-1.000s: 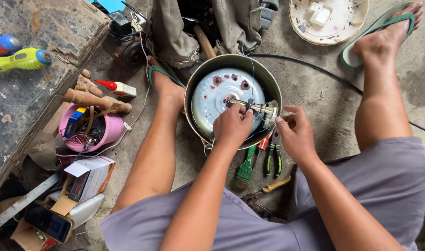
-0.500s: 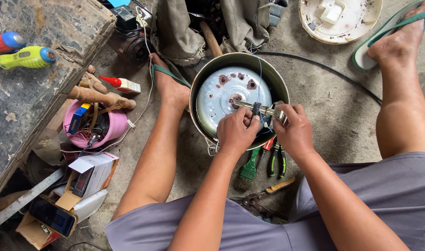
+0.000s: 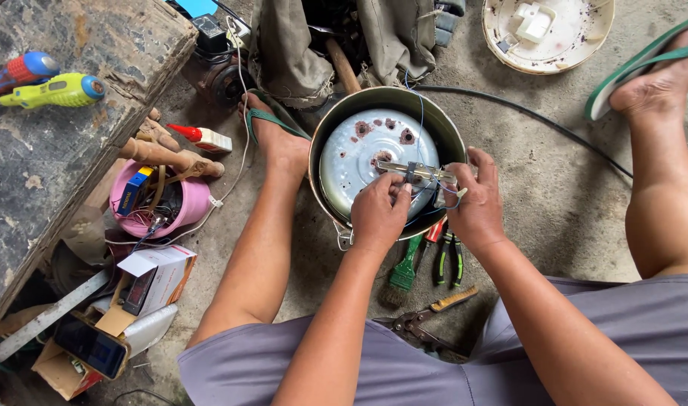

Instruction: The person sits on the floor repairing the base of an electric rice cooker, using a screwdriver to unscrew and adjust components on the heating plate and using pliers and wire cutters to reposition and trim wires inside the housing.

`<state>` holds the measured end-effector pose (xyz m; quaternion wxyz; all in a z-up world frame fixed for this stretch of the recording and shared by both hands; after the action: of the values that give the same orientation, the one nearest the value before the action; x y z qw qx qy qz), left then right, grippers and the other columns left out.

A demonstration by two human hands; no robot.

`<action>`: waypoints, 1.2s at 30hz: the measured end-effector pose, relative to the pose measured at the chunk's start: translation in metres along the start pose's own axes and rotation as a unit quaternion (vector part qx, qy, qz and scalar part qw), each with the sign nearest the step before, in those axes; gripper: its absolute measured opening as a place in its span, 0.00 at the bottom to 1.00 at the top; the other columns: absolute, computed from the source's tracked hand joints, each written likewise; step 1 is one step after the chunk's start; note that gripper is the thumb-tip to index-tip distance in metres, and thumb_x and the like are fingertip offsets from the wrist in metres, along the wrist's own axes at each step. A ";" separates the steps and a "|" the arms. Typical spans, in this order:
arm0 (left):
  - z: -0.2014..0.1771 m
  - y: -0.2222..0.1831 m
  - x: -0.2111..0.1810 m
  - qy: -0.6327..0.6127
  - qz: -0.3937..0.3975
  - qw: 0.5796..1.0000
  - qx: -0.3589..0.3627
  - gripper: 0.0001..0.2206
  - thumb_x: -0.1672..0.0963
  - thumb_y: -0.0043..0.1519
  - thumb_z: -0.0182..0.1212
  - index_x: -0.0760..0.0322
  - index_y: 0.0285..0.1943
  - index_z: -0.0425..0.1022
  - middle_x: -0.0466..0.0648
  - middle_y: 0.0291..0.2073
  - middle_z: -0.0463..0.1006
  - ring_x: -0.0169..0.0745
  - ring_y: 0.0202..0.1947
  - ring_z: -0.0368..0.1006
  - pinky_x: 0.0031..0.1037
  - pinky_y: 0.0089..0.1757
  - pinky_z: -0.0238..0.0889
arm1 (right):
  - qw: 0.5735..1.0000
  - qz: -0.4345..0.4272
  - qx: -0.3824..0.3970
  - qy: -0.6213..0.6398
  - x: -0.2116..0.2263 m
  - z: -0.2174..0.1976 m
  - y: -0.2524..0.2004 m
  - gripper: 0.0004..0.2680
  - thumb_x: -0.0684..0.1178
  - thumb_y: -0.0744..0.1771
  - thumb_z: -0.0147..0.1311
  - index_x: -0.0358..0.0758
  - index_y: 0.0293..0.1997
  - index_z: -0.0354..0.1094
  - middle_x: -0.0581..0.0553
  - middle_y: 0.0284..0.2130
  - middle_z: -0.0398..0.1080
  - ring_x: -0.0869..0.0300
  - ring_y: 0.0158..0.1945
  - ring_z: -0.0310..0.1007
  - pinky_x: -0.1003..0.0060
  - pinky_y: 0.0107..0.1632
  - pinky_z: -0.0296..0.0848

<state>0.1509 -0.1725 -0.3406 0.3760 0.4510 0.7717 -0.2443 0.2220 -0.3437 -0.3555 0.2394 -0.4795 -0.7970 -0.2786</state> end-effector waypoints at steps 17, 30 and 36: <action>0.000 -0.012 -0.013 0.001 0.011 1.000 0.011 0.09 0.57 0.55 0.68 0.61 0.43 0.78 0.44 0.32 0.81 0.41 0.34 0.77 0.34 0.43 0.70 | 0.993 -0.004 0.008 0.118 -0.015 -0.005 0.005 0.09 0.38 0.65 0.64 0.38 0.48 0.72 0.36 0.60 0.61 0.43 0.63 0.65 0.53 0.64 0.68; -0.003 -0.015 -0.010 -0.087 -0.089 0.992 -0.019 0.17 0.60 0.54 0.68 0.60 0.52 0.75 0.44 0.39 0.85 0.41 0.35 0.75 0.30 0.41 0.71 | 0.972 0.067 0.063 0.218 -0.035 0.025 0.015 0.06 0.40 0.67 0.60 0.40 0.48 0.74 0.38 0.64 0.58 0.44 0.71 0.56 0.52 0.71 0.56; -0.013 -0.025 -0.014 -0.142 -0.007 0.990 -0.012 0.20 0.63 0.57 0.63 0.65 0.60 0.69 0.47 0.46 0.84 0.38 0.48 0.78 0.31 0.52 0.68 | 0.978 0.092 0.064 0.176 -0.022 0.024 0.016 0.09 0.43 0.64 0.65 0.39 0.46 0.73 0.38 0.63 0.58 0.45 0.69 0.56 0.52 0.69 0.60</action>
<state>0.1288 -0.1819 -0.3202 0.4852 0.4020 0.7165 -0.2994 0.2430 -0.3354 -0.3835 0.4307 -0.4777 -0.7111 -0.2841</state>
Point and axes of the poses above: each hand's wrist, its own y-axis towards the middle knuckle, its own z-axis out of the palm, x = y × z, the point moved 6 cm from there along y, towards the middle knuckle
